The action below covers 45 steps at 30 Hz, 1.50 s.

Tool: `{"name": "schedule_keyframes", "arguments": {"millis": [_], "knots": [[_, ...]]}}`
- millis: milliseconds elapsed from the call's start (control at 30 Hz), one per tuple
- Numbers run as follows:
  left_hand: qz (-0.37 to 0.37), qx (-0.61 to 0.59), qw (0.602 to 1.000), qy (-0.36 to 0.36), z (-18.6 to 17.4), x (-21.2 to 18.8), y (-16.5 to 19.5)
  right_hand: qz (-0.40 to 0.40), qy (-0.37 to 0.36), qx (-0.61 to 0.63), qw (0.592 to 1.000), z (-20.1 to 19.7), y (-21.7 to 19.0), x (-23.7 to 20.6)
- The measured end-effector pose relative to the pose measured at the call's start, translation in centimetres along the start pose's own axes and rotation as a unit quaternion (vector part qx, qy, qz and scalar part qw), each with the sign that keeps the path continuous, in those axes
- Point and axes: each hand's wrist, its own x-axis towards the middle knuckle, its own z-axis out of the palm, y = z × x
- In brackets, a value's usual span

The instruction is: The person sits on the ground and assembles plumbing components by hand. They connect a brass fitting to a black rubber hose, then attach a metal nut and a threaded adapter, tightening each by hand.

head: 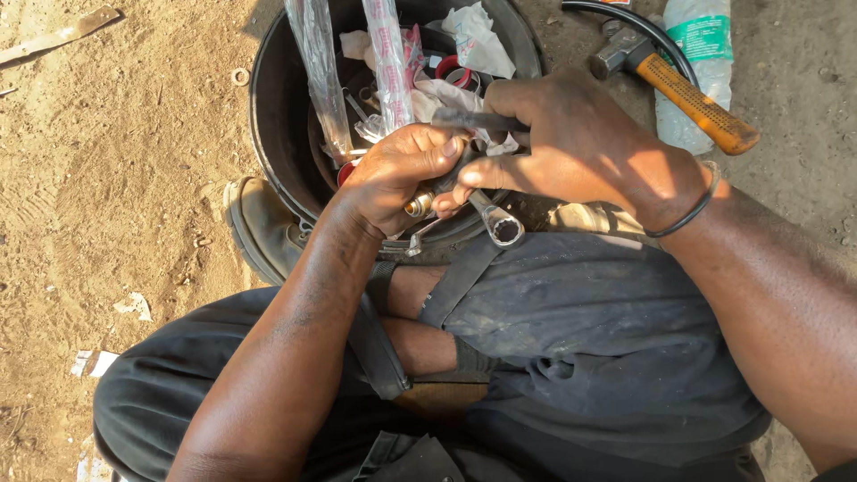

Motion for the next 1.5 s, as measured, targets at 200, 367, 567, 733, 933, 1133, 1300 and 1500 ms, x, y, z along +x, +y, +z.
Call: {"name": "schedule_keyframes", "arguments": {"millis": [200,367,567,733,933,1133,1300,1500], "knots": [[-0.027,-0.063,0.998,0.008,0.5,-0.5,0.3,-0.091,0.006,-0.006,0.996,0.8,0.7,0.0],[-0.045,-0.063,0.997,-0.002,0.8,-0.8,0.8,-0.039,-0.049,0.059,0.996,0.8,0.5,-0.1],[0.016,-0.002,1.000,0.002,1.0,-0.7,1.7,0.034,-0.024,0.138,0.990,-0.2,1.3,-0.2],[-0.007,0.023,1.000,-0.013,0.5,-0.7,1.9,0.050,-0.057,0.249,0.965,0.0,2.5,-0.3],[0.028,0.091,0.995,0.013,-0.2,-0.8,1.8,0.092,-0.058,0.293,0.950,0.2,3.1,-0.3],[0.010,0.097,0.995,0.011,-0.6,-1.0,1.9,0.089,-0.039,0.182,0.978,0.0,1.0,-0.2],[-0.008,0.079,0.997,-0.010,-0.2,-1.2,2.4,-0.002,-0.018,0.013,1.000,0.2,-0.7,-0.2],[-0.020,0.043,0.999,-0.020,0.9,-1.6,2.5,-0.094,0.068,-0.077,0.990,1.8,-1.1,-0.7]]}}
